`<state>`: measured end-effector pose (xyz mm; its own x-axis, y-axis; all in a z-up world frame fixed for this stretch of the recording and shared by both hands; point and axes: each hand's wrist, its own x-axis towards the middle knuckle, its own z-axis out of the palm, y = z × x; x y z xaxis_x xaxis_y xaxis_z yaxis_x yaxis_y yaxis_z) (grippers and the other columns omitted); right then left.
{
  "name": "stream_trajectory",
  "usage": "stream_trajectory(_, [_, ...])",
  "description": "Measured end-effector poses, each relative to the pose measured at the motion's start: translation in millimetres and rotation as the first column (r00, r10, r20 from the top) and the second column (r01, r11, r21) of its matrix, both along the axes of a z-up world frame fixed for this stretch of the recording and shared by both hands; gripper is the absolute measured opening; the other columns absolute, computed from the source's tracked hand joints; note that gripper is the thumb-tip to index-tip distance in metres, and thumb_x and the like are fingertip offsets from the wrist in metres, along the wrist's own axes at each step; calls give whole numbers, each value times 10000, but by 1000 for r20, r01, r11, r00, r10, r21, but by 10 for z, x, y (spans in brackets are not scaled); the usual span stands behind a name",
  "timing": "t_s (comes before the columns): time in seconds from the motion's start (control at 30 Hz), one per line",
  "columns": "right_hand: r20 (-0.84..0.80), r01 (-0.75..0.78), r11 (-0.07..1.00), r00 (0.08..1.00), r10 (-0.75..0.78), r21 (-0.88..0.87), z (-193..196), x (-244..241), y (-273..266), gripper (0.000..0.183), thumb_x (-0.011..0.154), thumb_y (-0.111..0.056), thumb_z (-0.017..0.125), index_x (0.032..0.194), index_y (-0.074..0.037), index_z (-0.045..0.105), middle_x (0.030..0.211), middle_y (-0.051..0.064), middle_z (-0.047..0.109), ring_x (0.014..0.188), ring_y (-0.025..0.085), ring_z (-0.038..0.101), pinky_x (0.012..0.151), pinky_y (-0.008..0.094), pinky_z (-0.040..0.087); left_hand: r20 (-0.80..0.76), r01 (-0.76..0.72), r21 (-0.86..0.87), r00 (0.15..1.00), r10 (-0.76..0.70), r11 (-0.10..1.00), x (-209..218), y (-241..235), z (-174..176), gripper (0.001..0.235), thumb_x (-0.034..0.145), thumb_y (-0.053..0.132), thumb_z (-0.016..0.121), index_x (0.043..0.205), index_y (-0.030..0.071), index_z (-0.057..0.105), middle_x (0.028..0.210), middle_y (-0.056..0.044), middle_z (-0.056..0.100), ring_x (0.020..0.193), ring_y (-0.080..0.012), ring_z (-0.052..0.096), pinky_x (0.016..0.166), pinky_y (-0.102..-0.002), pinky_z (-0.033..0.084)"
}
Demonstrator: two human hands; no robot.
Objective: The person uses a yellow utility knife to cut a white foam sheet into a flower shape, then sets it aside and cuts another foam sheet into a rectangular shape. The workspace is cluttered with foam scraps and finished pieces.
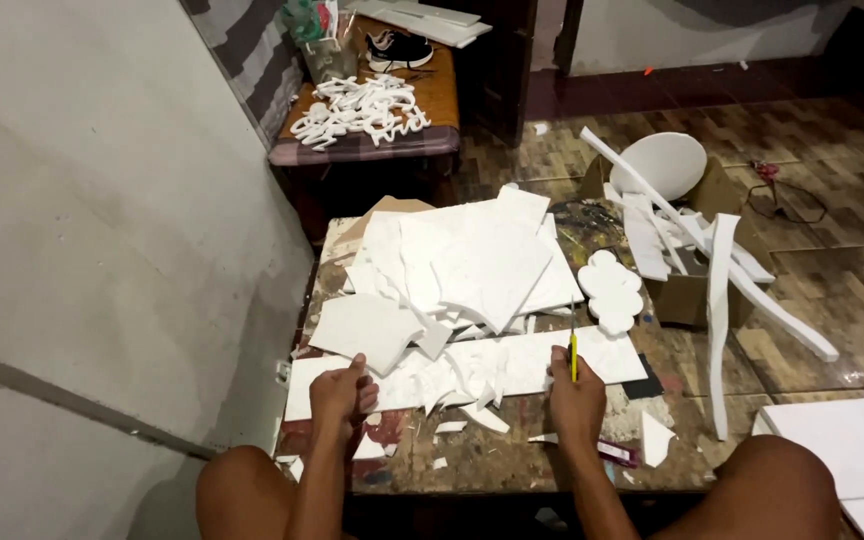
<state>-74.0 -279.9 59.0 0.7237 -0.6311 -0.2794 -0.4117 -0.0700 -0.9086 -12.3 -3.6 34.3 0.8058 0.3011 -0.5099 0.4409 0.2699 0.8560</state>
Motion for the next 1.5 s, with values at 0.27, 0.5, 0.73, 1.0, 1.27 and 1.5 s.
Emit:
stream_trajectory(0.27, [21, -271, 809, 944, 330, -522, -525, 124, 10, 354, 953, -255, 556, 1268, -126, 653, 1211, 59, 639, 1098, 229, 576, 899, 407, 524, -234, 292, 818, 956, -176, 496, 26, 54, 131, 363, 902, 443, 686, 860, 104, 564, 816, -81, 693, 744, -269, 658, 706, -425, 492])
stream_trajectory(0.5, [-19, -391, 826, 907, 420, -407, -503, 95, 23, 350, 954, -245, 549, 1272, -139, 647, 1197, 46, 659, 1037, 212, 633, 913, 379, 549, -487, 533, 823, 840, -237, 198, 305, 641, -271, 1090, 762, 695, 683, 1576, 221, 133, 1644, -206, 41, 1502, -452, 40, 1165, -642, 159])
stream_trajectory(0.73, [9, -345, 903, 933, 359, -256, -161, 33, 427, 478, 921, -322, 604, 1377, -181, 577, 1170, 36, 679, 1012, 190, 656, 901, 361, 570, -389, 538, 829, 751, -535, 152, 248, 212, 363, 1157, 805, 563, 731, 1589, 251, -60, 1641, -151, -185, 1495, -398, -169, 1173, -643, 24])
stream_trajectory(1.0, [24, -460, 871, 882, 471, -171, -433, 466, 574, 408, 934, -485, 585, 1104, -163, 769, 884, 138, 765, 989, 377, 702, 861, 449, 516, -387, 390, 909, 655, -649, -148, 393, -138, -148, 946, 806, 399, 732, 1536, 16, 269, 1592, -305, 189, 1427, -486, 305, 1044, -610, 444])
stream_trajectory(1.27, [79, -522, 849, 846, 527, -83, 191, 780, 714, 564, 832, -590, 673, 1174, -148, 742, 912, 109, 776, 1006, 305, 706, 889, 411, 510, 38, -83, 996, 784, -619, -45, 88, -165, -166, 554, 887, 130, 476, 1403, -71, 486, 1421, -308, 497, 1299, -445, 511, 1019, -561, 456])
stream_trajectory(1.5, [347, -449, 888, 853, 391, 102, 230, 737, 571, 474, 724, -237, 852, 1102, 23, 731, 909, 160, 742, 825, 224, 617, 743, 286, 454, 147, -242, 970, 638, -756, -15, -152, -537, 91, 565, 902, -7, 451, 1465, -21, 402, 1561, -284, 303, 1427, -445, 305, 1160, -524, 267])
